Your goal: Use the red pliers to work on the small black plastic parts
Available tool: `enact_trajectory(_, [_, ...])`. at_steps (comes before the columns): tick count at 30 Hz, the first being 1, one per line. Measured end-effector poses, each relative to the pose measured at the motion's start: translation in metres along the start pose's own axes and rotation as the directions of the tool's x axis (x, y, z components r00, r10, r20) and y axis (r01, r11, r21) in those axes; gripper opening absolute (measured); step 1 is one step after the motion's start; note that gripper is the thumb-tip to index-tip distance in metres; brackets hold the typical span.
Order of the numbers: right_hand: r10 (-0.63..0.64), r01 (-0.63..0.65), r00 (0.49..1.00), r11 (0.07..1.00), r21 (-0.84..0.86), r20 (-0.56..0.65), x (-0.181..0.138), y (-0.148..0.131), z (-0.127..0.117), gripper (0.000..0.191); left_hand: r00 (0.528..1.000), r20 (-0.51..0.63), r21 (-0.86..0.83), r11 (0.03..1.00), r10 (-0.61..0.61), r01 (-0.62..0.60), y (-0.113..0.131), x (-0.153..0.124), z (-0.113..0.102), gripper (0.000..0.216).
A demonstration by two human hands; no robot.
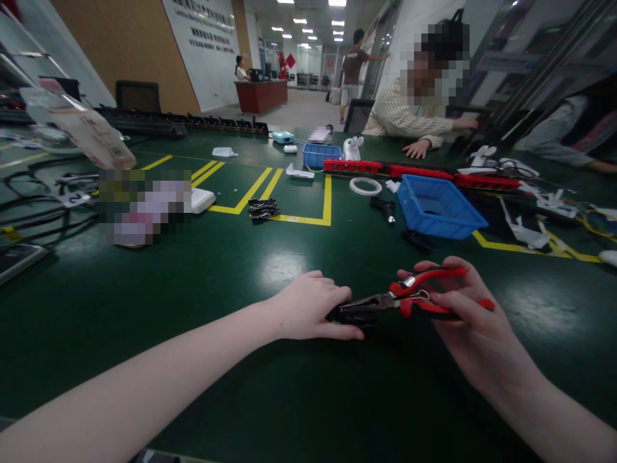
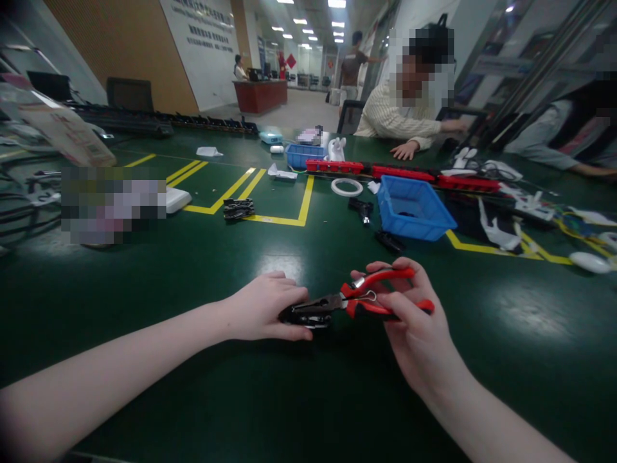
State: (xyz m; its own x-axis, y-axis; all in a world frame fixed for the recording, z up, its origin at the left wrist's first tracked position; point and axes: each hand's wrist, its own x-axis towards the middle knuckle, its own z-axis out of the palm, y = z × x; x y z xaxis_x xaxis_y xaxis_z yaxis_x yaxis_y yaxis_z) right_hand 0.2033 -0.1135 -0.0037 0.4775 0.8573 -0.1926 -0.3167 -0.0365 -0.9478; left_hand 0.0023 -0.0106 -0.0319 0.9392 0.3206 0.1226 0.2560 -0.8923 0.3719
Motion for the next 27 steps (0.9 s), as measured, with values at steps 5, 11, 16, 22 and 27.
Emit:
enact_trajectory(5, [0.051,-0.052,0.999,0.998,0.029,0.014,-0.001,0.007,0.001,0.044,1.000,-0.004,0.033,0.999,-0.003,0.003,0.002,0.001,0.001,0.042])
enact_trajectory(11, [0.066,-0.065,0.998,0.997,0.050,-0.006,-0.001,0.013,0.004,0.050,1.000,0.008,0.097,0.995,0.000,-0.001,0.004,0.002,0.001,0.044])
enact_trajectory(16, [0.108,-0.107,0.994,0.992,0.063,-0.013,0.004,0.013,0.003,0.050,1.000,0.010,0.104,0.995,-0.002,0.001,0.004,-0.001,-0.001,0.041])
enact_trajectory(22, [0.065,-0.056,0.995,0.990,0.128,-0.071,0.025,0.005,-0.009,0.047,0.998,0.002,0.143,0.988,-0.061,0.060,-0.006,-0.007,-0.011,0.038])
enact_trajectory(27, [-0.152,0.155,0.986,0.987,0.041,-0.067,0.045,0.005,-0.014,0.051,0.998,-0.004,0.202,0.977,-0.062,0.062,-0.017,-0.011,-0.021,0.036])
